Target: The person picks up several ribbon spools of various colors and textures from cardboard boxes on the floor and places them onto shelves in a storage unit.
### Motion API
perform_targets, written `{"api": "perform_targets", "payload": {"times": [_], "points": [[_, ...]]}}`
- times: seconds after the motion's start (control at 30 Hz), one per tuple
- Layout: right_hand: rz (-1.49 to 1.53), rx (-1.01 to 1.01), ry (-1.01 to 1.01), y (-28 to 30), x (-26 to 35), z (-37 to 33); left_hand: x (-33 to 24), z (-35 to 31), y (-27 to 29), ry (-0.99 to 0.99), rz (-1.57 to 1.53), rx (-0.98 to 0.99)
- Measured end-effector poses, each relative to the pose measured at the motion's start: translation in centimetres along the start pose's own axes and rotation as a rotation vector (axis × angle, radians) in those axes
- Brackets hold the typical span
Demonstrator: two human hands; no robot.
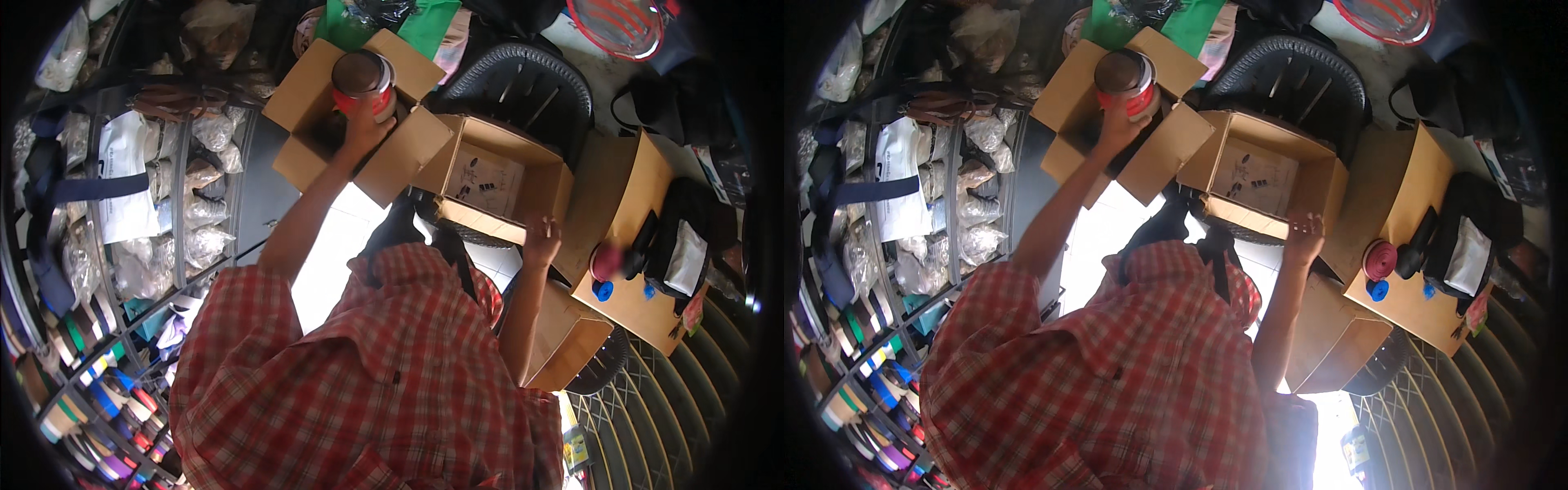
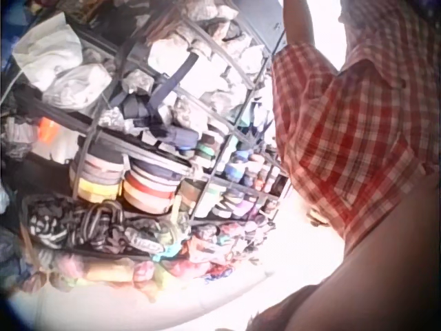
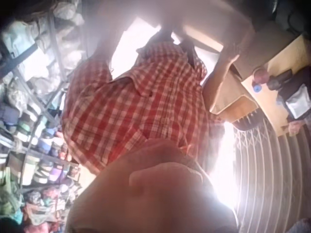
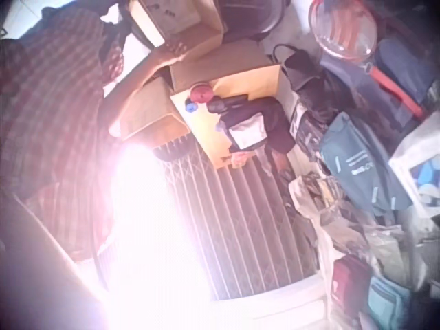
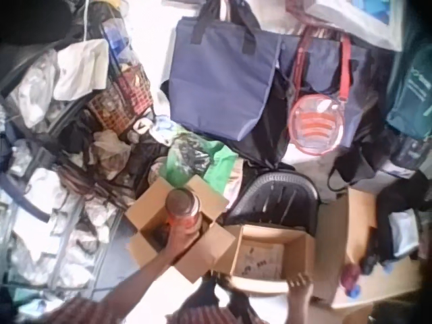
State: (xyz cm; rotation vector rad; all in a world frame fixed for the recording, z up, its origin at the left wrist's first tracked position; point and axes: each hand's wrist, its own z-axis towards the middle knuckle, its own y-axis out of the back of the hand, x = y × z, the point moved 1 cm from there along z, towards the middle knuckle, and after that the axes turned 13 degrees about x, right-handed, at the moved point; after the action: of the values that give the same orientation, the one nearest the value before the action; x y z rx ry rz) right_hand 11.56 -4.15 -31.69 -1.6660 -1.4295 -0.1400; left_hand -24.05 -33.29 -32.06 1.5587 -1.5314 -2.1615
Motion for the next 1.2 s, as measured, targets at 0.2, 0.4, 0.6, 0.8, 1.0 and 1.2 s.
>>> {"api": "perform_targets", "payload": {"times": [0.2, 0.4, 0.6, 0.8, 1.0, 1.2], "points": [[-0.040, 0.021, -0.101, -7.7, -7.6, -4.5, 4.4, 7.9, 5.9, -0.038, 0.491, 0.123], [-0.092, 0.029, -0.112, -9.1, -10.1, -6.4, 8.8, 10.8, 6.1, -0.245, 0.634, 0.374], [-0.230, 0.073, -0.085, -11.0, -10.7, -7.1, 7.9, 9.3, 7.6, -0.101, 0.329, 0.413], [-0.589, 0.452, -0.163, -16.7, -11.1, -8.9, -0.1, -0.7, 8.0, 0.369, -1.291, 0.499], [-0.841, 0.802, -0.144, -23.1, -9.0, -12.6, -5.5, -10.4, 1.3, -0.186, -0.941, 0.252], [-0.883, 0.850, -0.206, -19.8, -4.9, -12.3, -15.3, -10.3, 2.2, 0.357, -1.492, 0.457]]}}
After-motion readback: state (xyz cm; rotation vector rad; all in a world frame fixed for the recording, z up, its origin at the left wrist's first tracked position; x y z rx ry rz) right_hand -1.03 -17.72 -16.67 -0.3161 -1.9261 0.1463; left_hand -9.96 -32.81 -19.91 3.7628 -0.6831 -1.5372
